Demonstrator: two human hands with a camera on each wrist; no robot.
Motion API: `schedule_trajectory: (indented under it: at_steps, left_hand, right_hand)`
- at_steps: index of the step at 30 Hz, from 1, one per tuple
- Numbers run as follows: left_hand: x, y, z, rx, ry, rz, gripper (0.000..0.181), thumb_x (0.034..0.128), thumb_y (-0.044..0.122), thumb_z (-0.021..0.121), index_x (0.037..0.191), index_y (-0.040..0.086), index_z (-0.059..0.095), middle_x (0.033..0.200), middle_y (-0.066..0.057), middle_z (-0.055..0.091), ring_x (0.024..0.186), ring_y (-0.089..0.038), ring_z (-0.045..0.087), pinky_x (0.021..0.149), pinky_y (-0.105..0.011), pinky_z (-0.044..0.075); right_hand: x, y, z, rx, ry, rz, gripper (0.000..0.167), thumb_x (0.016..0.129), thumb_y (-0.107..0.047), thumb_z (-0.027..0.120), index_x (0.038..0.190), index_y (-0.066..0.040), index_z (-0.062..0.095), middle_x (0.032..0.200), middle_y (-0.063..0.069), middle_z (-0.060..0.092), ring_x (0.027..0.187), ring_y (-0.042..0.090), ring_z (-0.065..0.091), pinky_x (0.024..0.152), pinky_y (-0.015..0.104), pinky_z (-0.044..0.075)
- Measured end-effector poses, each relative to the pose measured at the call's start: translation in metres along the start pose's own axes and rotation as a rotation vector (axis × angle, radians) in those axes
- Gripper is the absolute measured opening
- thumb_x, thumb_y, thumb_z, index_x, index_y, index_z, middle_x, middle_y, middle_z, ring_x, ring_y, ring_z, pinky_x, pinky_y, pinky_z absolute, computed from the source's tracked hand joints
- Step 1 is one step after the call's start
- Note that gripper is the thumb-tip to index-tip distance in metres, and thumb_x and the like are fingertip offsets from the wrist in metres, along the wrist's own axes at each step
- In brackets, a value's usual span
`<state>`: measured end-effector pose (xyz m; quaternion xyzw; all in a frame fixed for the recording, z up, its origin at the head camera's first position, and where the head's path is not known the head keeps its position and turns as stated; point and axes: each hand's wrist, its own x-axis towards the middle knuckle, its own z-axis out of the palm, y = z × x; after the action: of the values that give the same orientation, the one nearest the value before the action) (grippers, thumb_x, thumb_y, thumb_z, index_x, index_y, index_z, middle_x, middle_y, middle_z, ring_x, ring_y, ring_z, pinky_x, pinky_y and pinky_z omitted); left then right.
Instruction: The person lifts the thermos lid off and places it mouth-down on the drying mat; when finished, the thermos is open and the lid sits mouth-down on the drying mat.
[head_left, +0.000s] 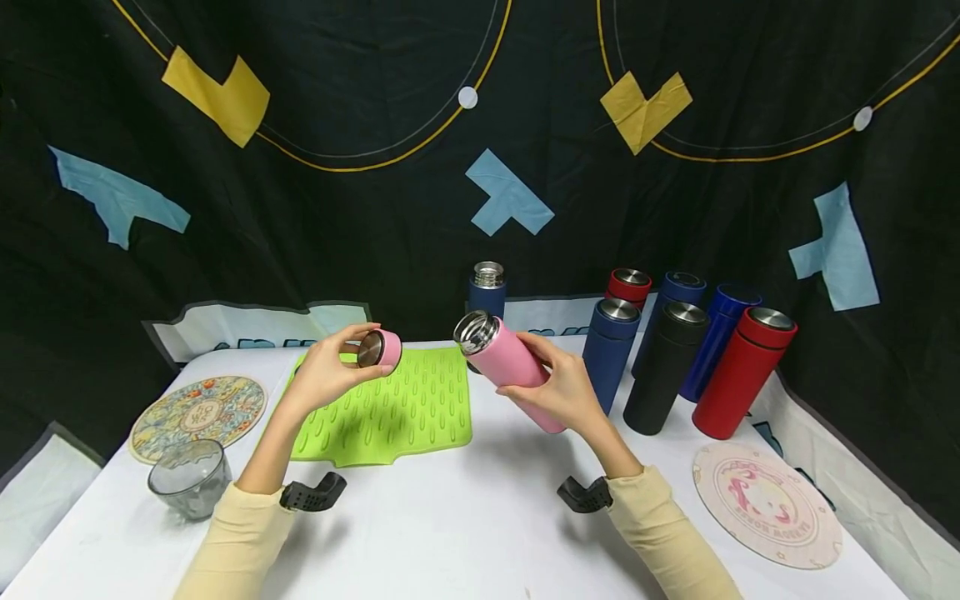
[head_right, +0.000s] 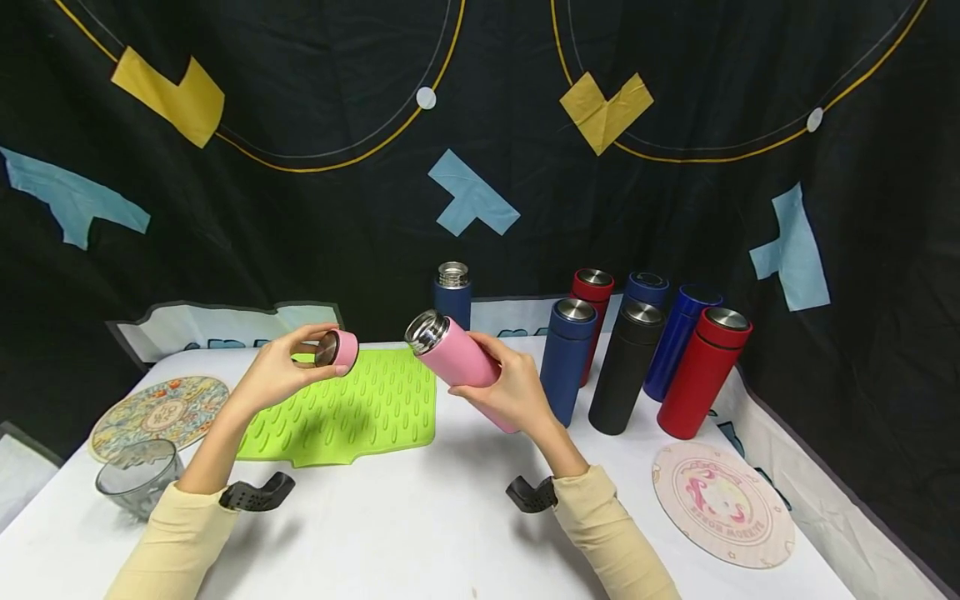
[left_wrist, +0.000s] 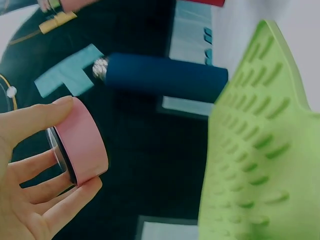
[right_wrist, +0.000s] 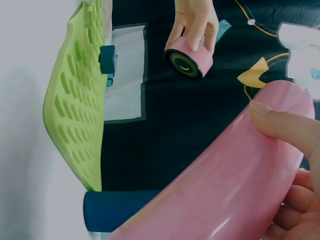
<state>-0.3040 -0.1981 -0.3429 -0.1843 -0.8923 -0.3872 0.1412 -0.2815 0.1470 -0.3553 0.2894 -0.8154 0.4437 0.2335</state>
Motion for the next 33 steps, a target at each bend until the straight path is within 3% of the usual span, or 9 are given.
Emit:
schedule_trajectory:
  at_steps: [7, 15, 19, 28, 33]
  left_hand:
    - [0.013, -0.023, 0.004, 0.048, -0.021, -0.062, 0.069, 0.0776, 0.026, 0.081, 0.135, 0.004, 0.051, 0.12, -0.022, 0.061, 0.108, -0.04, 0.059, 0.079, -0.049, 0.05]
    - [0.027, -0.045, 0.01, 0.003, -0.048, -0.15, 0.069, 0.078, 0.021, 0.08, 0.133, -0.003, 0.046, 0.123, -0.027, 0.056, 0.112, -0.042, 0.056, 0.085, -0.05, 0.049]
    - [0.035, -0.051, 0.011, 0.02, -0.051, -0.161, 0.066, 0.0782, 0.017, 0.079, 0.132, -0.005, 0.046, 0.121, -0.028, 0.058, 0.111, -0.043, 0.056, 0.086, -0.051, 0.049]
    - [0.047, -0.07, 0.021, 0.156, -0.052, -0.144, 0.061, 0.0737, 0.014, 0.08, 0.123, -0.01, 0.053, 0.114, -0.032, 0.06, 0.106, -0.049, 0.052, 0.09, -0.055, 0.042]
    - [0.046, -0.078, 0.026, 0.201, -0.081, -0.172, 0.063, 0.0774, 0.018, 0.079, 0.124, -0.014, 0.051, 0.116, -0.033, 0.058, 0.106, -0.047, 0.055, 0.089, -0.054, 0.046]
  right_hand:
    - [0.009, 0.012, 0.012, 0.086, 0.051, 0.095, 0.074, 0.065, -0.016, 0.091, 0.13, -0.008, 0.055, 0.12, 0.009, 0.065, 0.105, 0.023, 0.064, 0.088, 0.043, 0.053]
    - [0.017, 0.028, 0.028, 0.228, 0.116, 0.226, 0.072, 0.069, -0.007, 0.087, 0.131, -0.001, 0.051, 0.12, 0.016, 0.064, 0.108, 0.028, 0.063, 0.096, 0.042, 0.049]
    - [0.021, 0.036, 0.037, 0.251, 0.141, 0.262, 0.074, 0.069, -0.008, 0.087, 0.132, -0.001, 0.048, 0.12, 0.015, 0.064, 0.11, 0.027, 0.062, 0.099, 0.038, 0.047]
    - [0.029, 0.047, 0.055, 0.286, 0.213, 0.296, 0.072, 0.071, -0.006, 0.086, 0.13, 0.002, 0.046, 0.122, 0.019, 0.063, 0.111, 0.03, 0.061, 0.099, 0.04, 0.047]
    - [0.032, 0.039, 0.058, 0.303, 0.239, 0.331, 0.071, 0.072, -0.001, 0.082, 0.131, 0.005, 0.043, 0.123, 0.023, 0.061, 0.11, 0.034, 0.061, 0.098, 0.043, 0.047]
